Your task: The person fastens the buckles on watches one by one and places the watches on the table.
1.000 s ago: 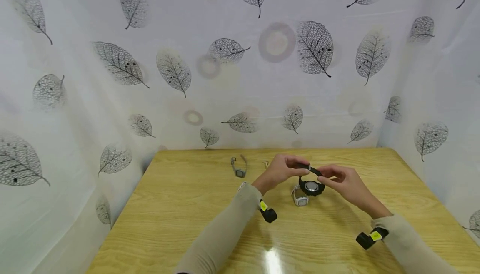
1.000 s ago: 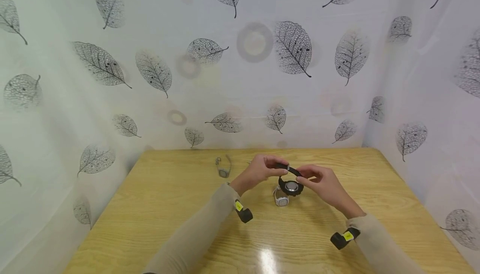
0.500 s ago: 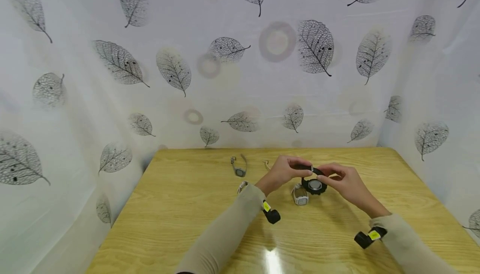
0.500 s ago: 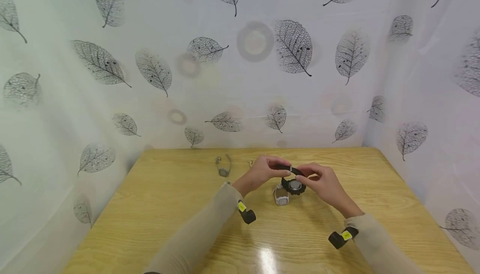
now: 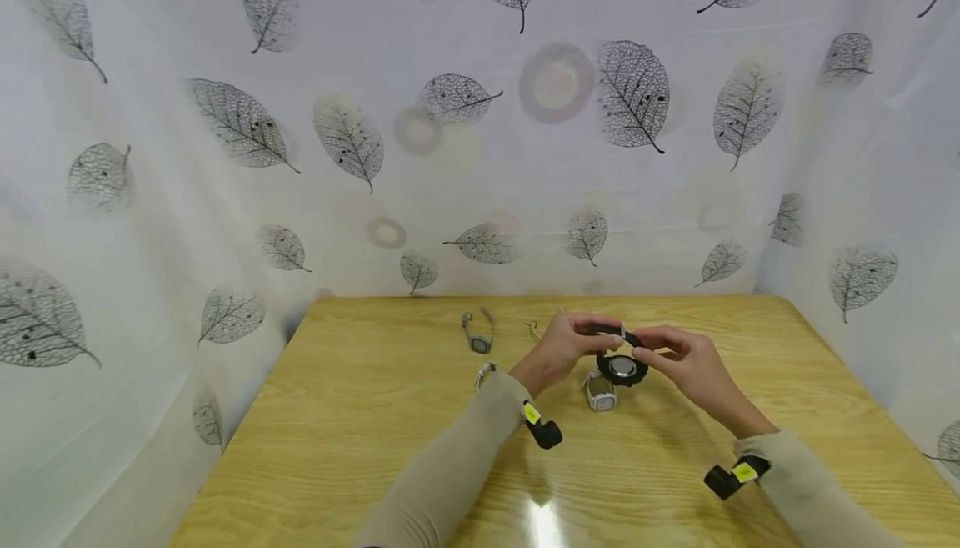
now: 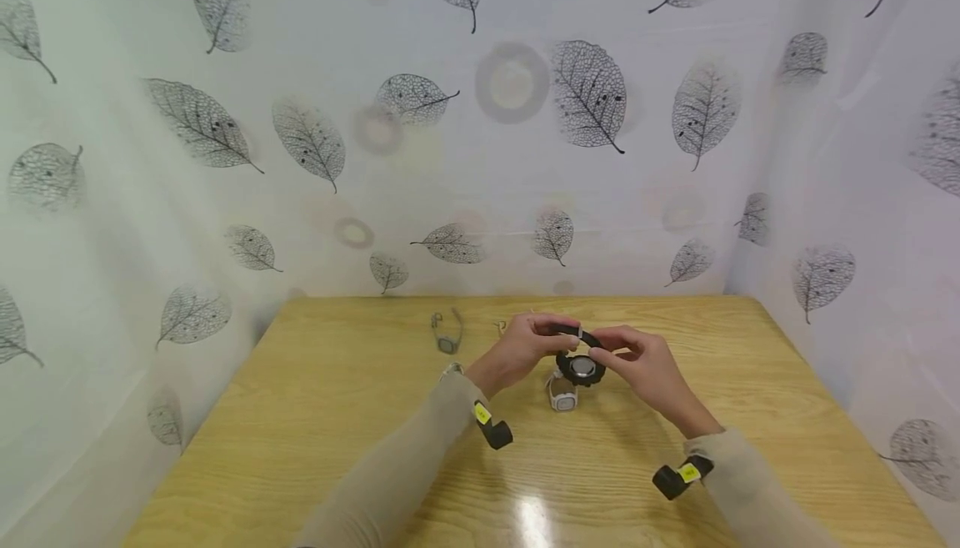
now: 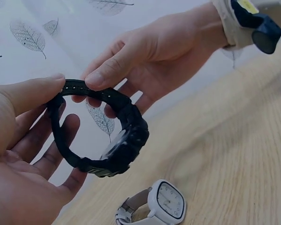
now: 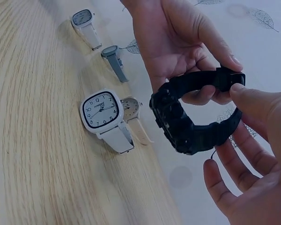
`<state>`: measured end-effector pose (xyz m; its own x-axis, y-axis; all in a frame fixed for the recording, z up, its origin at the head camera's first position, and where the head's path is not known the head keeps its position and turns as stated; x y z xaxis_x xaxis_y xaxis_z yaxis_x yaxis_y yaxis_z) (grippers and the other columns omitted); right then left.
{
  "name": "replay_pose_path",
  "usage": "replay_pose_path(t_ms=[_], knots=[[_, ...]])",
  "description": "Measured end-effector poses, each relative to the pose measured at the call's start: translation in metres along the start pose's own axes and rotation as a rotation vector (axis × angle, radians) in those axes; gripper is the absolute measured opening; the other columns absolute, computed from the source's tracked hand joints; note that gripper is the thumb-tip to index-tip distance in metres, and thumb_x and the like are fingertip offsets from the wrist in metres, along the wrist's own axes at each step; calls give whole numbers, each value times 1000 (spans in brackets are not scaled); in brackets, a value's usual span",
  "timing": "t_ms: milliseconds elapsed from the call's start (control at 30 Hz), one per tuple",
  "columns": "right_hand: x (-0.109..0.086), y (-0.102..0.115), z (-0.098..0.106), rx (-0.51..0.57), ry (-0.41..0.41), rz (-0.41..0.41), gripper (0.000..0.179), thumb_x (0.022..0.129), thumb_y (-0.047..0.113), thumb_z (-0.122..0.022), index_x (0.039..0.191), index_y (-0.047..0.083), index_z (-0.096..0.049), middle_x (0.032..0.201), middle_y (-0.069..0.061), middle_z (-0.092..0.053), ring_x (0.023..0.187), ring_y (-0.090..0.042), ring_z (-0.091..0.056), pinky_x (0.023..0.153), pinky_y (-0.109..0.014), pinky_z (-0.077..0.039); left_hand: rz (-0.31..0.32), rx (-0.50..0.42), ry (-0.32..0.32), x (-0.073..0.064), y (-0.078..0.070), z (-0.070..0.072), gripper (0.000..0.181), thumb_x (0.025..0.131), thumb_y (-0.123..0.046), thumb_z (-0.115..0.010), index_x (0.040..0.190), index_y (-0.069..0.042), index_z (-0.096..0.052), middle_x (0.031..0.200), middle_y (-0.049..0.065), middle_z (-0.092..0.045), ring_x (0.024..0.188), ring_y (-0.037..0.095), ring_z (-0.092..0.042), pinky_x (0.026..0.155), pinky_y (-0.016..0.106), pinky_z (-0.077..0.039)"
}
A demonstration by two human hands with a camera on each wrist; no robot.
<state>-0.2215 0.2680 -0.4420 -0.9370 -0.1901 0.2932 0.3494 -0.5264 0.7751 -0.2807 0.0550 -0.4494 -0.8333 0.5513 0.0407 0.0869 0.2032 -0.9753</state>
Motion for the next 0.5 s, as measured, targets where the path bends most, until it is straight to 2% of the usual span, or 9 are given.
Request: replay_pose_path(t_ms=[267,367,500], knots=[[-3,-2,1,41,-5,-57,37,100,32,-69,131,11,-69,114,-6,-71,103,-5,-64,87,-16,-53,-24,-166,-124,1,3,-7,24,92,0,-75,116,-3,-77,108,8,-77,86,13,-70,81,29,-60],[-3,-2,0,46,-20,-61,37,100,31,-70,130,10,-69,114,-7,-71,102,-5,-64,87,-15,-52,-37,-167,-128,1,4,-9,24,92,1,-75,116,0,-76,104,7,-76,82,14,-69,76,27,-59],[-3,1,-3,57,-34,-47,35,99,26,-72,129,9,-70,113,-8,-72,101,-4,-65,86,-16,-53,-36,-116,-117,0,5,-10,25,93,-1,-75,117,2,-75,98,4,-75,81,15,-68,76,28,-58]])
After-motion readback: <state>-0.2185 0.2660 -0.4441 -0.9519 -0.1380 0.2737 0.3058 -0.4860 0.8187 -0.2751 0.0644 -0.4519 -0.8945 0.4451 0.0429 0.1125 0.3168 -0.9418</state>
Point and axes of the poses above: each hand's wrist, its own x-axis towards the middle knuckle, its own z-axis out of the back of the hand, y = z × x, the point moved 2 cm from there along x, towards the middle knuckle
